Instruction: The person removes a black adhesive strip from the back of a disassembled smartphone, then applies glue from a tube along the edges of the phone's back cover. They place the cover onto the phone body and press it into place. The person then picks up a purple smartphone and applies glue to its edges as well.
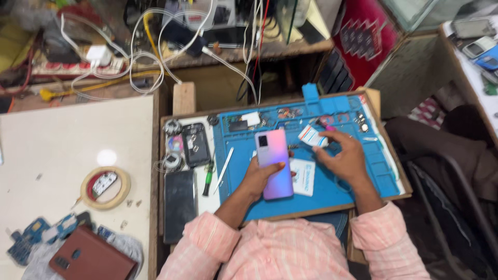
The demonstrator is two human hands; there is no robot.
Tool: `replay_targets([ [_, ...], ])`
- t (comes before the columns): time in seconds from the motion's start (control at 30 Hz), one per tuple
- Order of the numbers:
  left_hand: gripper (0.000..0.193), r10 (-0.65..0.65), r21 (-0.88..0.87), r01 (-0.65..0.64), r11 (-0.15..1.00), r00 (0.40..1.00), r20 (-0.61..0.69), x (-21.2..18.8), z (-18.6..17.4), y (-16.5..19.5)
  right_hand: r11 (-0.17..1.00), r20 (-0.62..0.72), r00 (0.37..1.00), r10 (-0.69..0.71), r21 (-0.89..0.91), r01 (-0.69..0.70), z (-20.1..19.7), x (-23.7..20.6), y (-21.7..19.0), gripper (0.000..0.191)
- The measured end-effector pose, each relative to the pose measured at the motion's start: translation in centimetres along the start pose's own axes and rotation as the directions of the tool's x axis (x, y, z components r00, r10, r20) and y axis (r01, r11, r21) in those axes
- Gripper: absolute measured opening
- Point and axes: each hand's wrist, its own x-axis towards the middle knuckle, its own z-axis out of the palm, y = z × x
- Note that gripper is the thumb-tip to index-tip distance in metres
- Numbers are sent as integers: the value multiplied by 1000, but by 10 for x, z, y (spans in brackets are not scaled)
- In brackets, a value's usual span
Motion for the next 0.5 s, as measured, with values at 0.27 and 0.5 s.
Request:
replay_targets([
  [0.27,51,-43,-4,43,999,999,20,-4,-4,5,982,46,989,-138,-122,142,10,3,10,40],
  [0.5,54,-55,16,54,998,998,31,-6,-7,8,922,112,974,-195,-319,221,-26,58,59,16],
])
